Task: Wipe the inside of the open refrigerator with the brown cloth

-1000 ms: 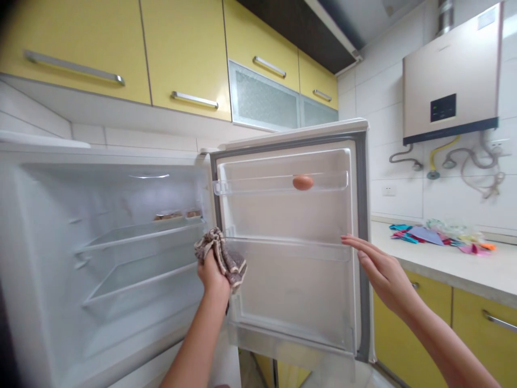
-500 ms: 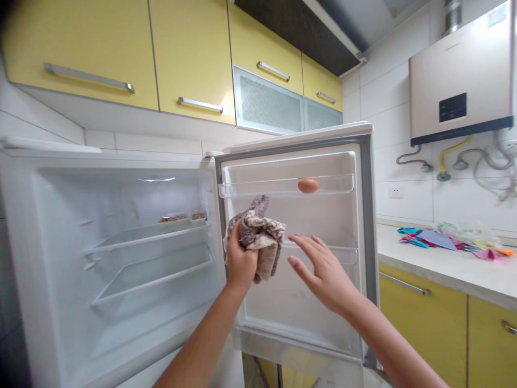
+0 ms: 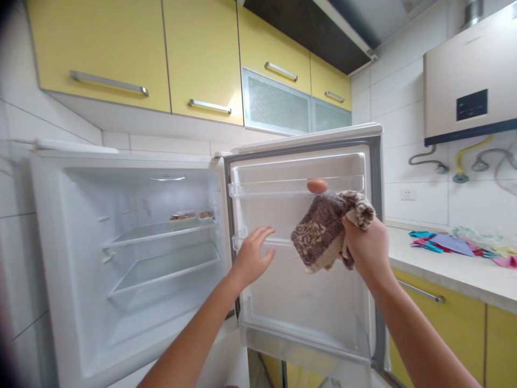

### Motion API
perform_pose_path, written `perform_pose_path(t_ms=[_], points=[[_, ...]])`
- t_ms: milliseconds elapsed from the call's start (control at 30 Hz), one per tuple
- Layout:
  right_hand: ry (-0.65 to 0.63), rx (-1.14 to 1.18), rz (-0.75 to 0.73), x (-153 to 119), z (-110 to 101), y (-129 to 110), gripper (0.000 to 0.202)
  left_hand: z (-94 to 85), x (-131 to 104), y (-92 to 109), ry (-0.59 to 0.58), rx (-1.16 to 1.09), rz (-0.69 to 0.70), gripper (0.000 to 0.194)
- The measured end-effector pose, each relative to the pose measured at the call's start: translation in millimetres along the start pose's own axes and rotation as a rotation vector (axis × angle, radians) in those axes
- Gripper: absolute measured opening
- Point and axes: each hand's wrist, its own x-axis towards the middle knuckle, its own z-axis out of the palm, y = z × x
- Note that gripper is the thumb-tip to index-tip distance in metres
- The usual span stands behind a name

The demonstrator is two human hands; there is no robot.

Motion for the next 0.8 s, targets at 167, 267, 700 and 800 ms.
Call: perform_pose_path(t_ms=[167,267,700,800], points=[[0.118,-0.386,-0.394,-13,-23,-26,0.038,-16.9,-25,-59,0.154,0.311,-0.132,0.025],[-0.254,-0.535,-0.578,-16,3,-50,0.040,-16.4,-32,-76,0.192,0.248,-0.138,0.023],[-0.587,-0.527,-1.030,50,104,-102,0.032,-11.9,-29,-66,0.069,0.352,-0.149,0.021],[-0.623,-0.396,-1.146,46,116,-105,0.036,-15.8,-31,-65,0.023,0.435,-0.172,0.023]])
